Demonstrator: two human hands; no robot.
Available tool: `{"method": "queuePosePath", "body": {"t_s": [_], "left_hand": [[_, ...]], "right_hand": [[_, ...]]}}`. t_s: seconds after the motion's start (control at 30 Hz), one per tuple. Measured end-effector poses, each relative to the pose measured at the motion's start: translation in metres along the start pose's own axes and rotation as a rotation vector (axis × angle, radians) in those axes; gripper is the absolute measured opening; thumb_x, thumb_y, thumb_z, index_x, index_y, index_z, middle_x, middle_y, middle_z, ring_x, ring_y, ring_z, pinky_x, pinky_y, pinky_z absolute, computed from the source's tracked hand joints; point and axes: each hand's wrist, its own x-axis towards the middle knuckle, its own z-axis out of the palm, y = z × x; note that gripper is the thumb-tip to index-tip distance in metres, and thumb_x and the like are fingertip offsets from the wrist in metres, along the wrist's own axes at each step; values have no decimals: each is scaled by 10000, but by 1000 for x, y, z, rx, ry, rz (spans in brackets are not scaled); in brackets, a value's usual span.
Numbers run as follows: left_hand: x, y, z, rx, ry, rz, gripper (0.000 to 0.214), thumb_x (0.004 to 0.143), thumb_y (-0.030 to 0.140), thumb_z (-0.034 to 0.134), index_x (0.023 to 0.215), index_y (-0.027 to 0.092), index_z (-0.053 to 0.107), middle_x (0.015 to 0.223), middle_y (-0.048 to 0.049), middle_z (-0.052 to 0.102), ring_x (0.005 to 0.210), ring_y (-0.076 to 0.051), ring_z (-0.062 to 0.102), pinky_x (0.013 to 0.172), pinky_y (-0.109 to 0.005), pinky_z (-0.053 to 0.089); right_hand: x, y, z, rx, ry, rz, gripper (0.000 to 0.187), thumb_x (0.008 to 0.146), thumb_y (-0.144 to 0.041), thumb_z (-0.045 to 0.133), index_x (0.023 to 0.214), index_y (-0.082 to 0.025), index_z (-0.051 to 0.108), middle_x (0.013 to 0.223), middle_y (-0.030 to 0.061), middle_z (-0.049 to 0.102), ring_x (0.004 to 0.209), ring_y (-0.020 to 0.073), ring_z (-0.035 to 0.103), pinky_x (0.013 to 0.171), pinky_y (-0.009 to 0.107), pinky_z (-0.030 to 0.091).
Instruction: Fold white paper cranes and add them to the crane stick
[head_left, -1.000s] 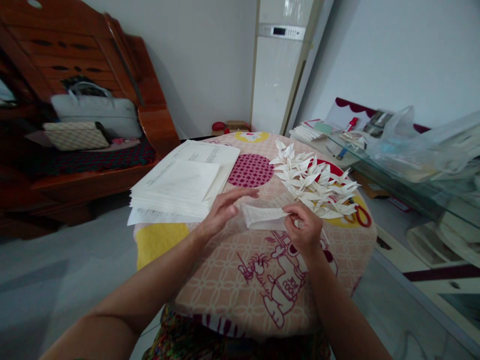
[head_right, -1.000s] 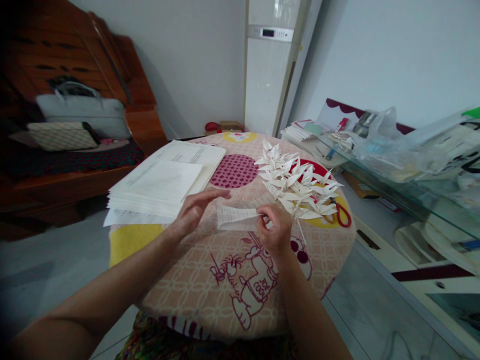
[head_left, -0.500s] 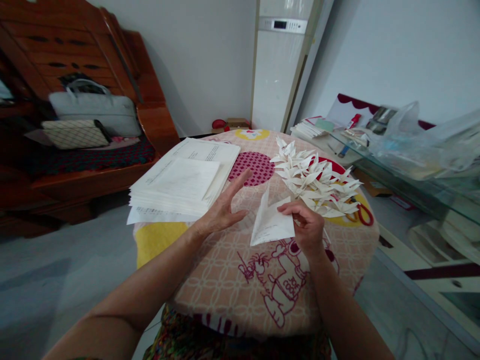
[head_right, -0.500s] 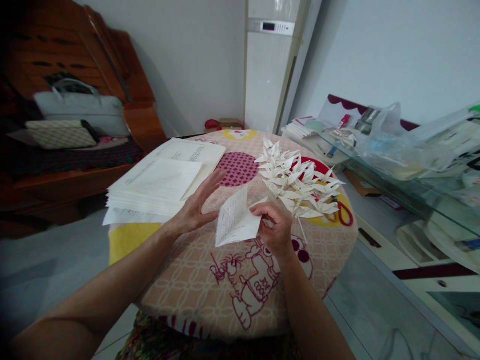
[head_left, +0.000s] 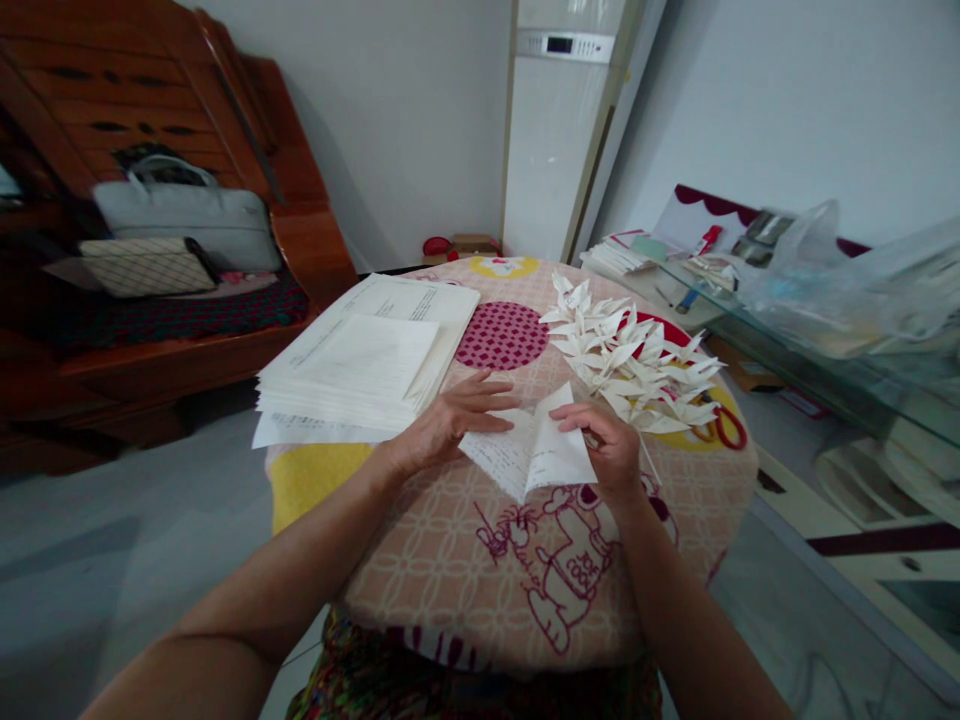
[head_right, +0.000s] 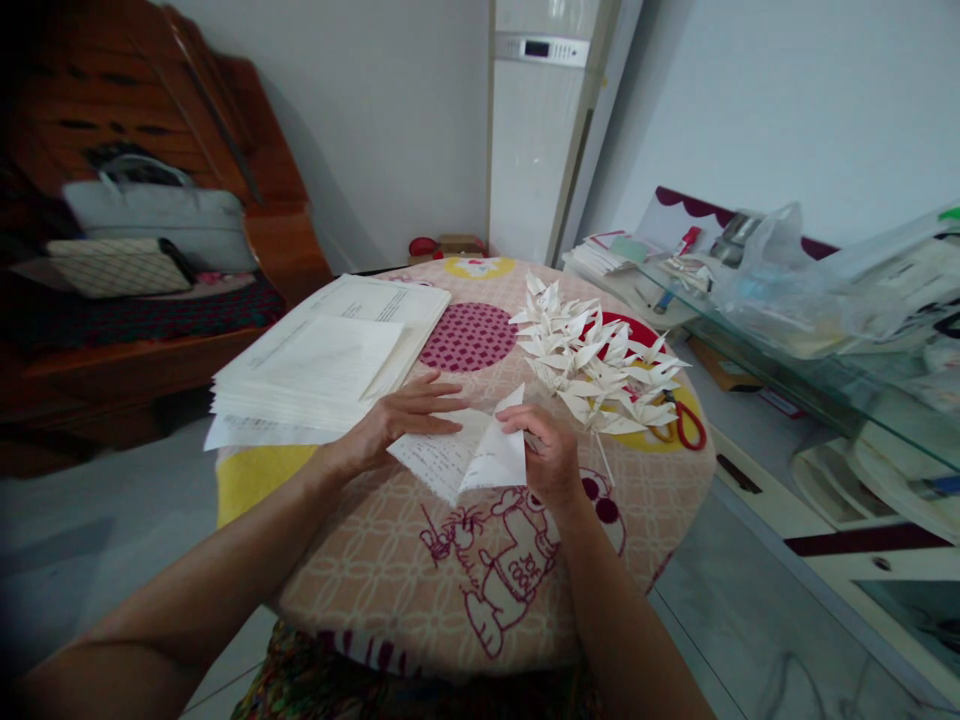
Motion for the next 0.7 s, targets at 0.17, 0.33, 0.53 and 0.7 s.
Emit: {"method": "queuePosePath", "body": {"t_s": [0.17,0.33,0.53,0.7], "left_hand": [[-5,-3,-3,127,87,3,233,953,270,582,1136,261,728,1309,-67,684,1345,-236,545,1207,-557,305],[-7,-11,5,113,-70,9,350,946,185,538,1259,263,674,1331,-61,671,1345,-230,543,1209,-530,312],[-5,-13,11,-31,-259,-62,377,915,242,599,1285,276,661,1361,-73,647,1354,-245,533,1209,-508,325],[-8,-10,3,-136,-219,-113,313,930,259,596,1225,273,699,1310,-90,679,1322,-243,565,1188,-512,355]], "right_hand": [[1,-2,-5,-103,37,-17,88,829,-296,641,827,-250,715,1002,74,777,946,239,725,861,408,566],[-2,14,-7,-224,-102,-34,154,795,-201,630,843,-245,769,1014,69,778,941,227,728,857,398,574],[-6,33,-15,-293,-288,4,228,761,-112,613,837,-221,798,1007,79,780,900,224,728,822,395,581],[-6,35,-32,-441,-305,-83,220,780,-121,628,812,-250,803,1049,58,784,1066,276,651,939,484,526]]}}
